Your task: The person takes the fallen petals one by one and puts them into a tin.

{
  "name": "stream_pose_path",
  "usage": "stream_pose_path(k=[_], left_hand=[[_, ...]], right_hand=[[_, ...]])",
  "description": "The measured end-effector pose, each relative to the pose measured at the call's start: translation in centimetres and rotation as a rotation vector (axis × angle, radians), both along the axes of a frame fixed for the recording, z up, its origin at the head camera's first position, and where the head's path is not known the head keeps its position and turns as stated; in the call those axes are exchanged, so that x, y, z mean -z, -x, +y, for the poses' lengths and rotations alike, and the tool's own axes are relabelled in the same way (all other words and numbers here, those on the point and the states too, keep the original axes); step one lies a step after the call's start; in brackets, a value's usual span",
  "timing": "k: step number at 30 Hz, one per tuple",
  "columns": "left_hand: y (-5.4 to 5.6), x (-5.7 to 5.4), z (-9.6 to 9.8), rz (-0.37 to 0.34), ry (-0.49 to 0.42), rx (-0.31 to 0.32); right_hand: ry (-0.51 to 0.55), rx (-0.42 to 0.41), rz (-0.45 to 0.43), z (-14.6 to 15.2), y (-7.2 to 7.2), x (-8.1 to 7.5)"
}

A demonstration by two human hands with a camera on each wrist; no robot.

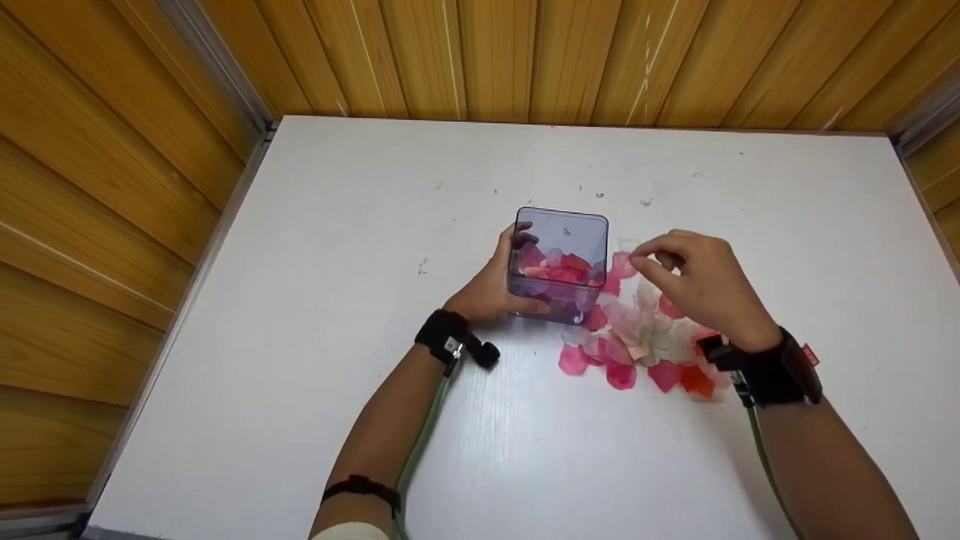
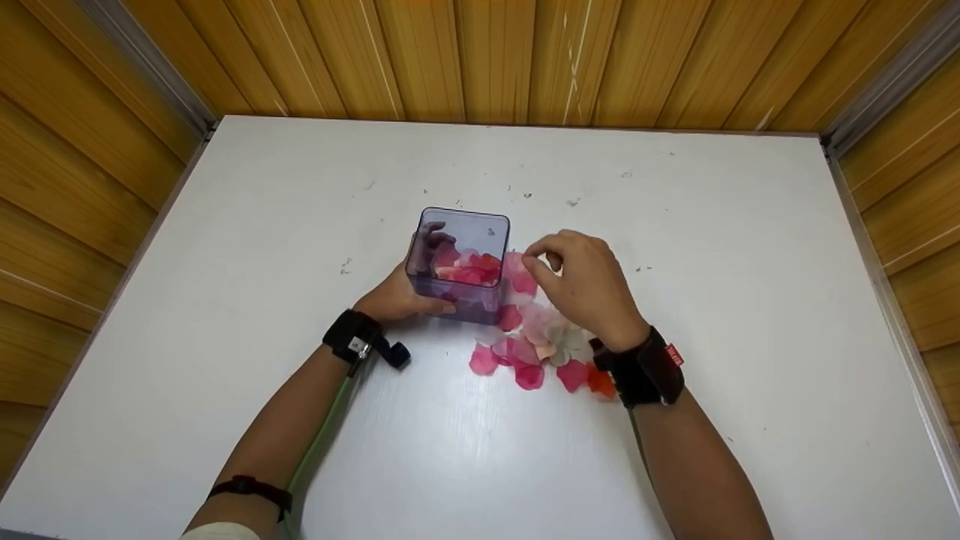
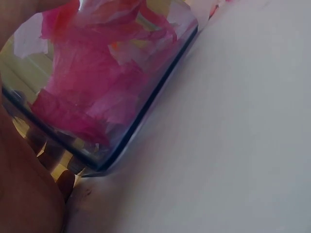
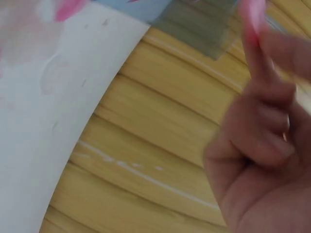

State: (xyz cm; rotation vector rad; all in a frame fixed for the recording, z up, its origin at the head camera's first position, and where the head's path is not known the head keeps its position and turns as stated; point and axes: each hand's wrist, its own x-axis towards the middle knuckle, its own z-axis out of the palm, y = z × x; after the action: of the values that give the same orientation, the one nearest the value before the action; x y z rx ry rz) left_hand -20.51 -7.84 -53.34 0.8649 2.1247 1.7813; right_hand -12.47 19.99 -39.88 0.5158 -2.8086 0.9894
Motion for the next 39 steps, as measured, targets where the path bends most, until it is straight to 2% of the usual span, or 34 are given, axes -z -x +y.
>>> stream_pose_path(k=[4, 12, 15, 17, 21, 23, 28, 33, 36, 39], left_hand=[[0.0, -0.1, 0.0, 0.009, -0.003, -0.001], [0.0, 0.0, 0.1, -0.014, -0.022, 0.019], [0.0, -0.1, 0.1, -0.007, -0.016, 0.015], [0.0, -0.1, 0.1, -0.006, -0.018, 0.015], [0.1, -0.1, 0.2, -0.010, -0.026, 0.011], [0.0, 0.0, 0.2, -0.013, -0.019, 0.010], [0.0, 0.1, 0.2, -0.023, -0.018, 0.009], [0.0, 0.3, 0.1, -0.033, -0.023, 0.002], [0.1, 0.3, 0.0, -0.033, -0.018, 0.001], [0.1, 0.3, 0.0, -0.034, -0.025, 0.005]], right_hand=[[0.061, 0.040, 0.098, -2.3, 1.1, -0.1], [-0.070, 0.062, 0.126, -5.6, 3.9, 1.2], [-0.056, 0.077, 0.146, -5.0, 4.3, 1.2], [-0.018, 0.105, 0.189, -4.0, 4.5, 1.1], [-0.027, 0.176, 0.241, -1.4, 5.6, 2.0], [-0.076, 0.199, 0.205, -0.2, 6.2, 2.8], [-0.219, 0.218, 0.040, 1.9, 7.7, 5.2], [-0.257, 0.218, -0.085, 2.7, 8.4, 7.4], [-0.268, 0.207, -0.117, 2.8, 8.5, 8.0], [-0.284, 0.189, -0.116, 2.7, 8.3, 7.7]])
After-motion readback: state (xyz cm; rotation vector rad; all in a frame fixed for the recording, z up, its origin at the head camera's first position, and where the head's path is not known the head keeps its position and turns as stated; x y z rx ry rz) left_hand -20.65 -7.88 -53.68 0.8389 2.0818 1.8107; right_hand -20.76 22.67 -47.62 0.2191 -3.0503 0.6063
